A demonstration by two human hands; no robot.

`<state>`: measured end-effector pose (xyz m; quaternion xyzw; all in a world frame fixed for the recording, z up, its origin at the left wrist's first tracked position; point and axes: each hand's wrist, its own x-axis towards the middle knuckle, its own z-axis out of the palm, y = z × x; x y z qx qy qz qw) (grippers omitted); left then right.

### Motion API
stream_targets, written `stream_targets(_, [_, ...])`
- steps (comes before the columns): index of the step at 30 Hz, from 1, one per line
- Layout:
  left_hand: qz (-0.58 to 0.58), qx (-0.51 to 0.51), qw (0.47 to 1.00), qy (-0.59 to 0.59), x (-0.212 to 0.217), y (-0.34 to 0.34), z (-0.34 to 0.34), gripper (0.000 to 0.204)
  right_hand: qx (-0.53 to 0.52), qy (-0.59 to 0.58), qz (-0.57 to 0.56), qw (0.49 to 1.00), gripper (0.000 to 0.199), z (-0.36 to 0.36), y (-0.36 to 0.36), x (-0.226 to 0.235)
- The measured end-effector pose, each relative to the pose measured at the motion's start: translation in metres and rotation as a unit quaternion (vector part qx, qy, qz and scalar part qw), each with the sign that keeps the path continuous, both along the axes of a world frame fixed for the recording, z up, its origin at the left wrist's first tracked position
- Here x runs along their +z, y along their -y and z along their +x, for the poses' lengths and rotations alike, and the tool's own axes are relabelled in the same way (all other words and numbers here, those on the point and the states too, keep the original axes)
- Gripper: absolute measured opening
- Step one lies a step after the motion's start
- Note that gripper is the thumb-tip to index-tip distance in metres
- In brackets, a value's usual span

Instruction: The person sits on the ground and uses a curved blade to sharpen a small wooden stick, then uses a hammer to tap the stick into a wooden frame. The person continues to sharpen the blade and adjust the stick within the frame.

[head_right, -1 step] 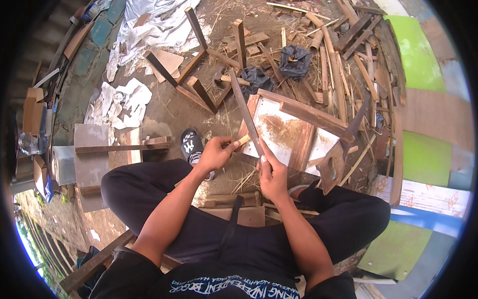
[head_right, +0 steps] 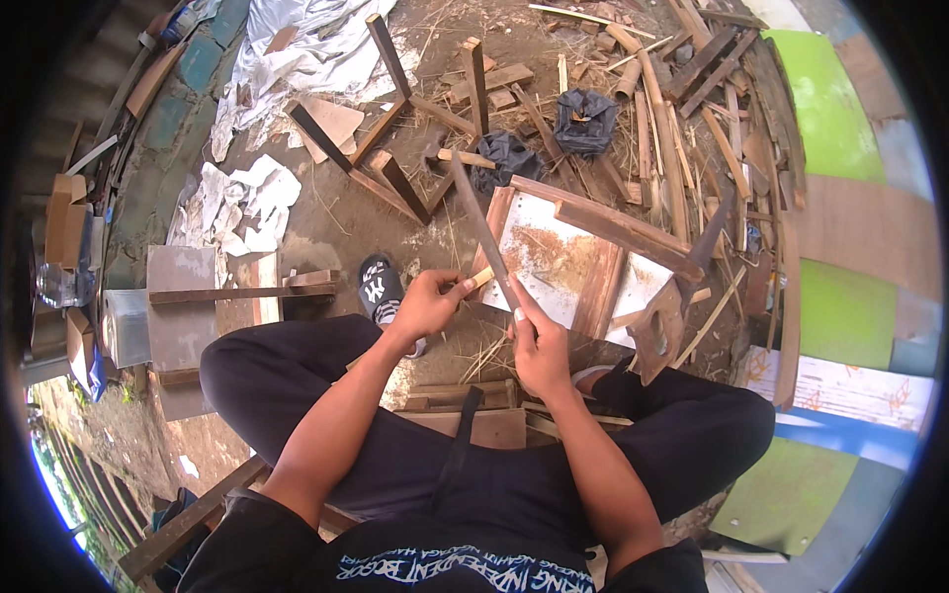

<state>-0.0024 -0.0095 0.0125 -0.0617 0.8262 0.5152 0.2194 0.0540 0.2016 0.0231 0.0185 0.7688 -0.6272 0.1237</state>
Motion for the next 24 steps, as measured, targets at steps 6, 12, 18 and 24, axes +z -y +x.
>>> stream_targets(6, [-0.003, -0.005, 1.000, 0.002, -0.004, 0.003, -0.002, 0.038, -0.009, -0.028, -0.011, 1.000, 0.046, -0.002, 0.001, 0.008])
stream_targets(12, [0.004, -0.008, 1.000, -0.008, 0.001, 0.002, -0.008, 0.038, 0.013, 0.016, -0.004, 1.000, 0.046, -0.006, -0.003, -0.001])
stream_targets(18, [-0.010, -0.010, 1.000, -0.004, -0.001, 0.003, -0.008, 0.039, -0.004, -0.020, -0.010, 1.000, 0.046, -0.006, -0.002, 0.002])
stream_targets(24, [-0.004, -0.008, 1.000, 0.000, -0.003, 0.004, -0.007, 0.039, -0.015, 0.016, -0.052, 0.998, 0.046, -0.006, -0.001, 0.010])
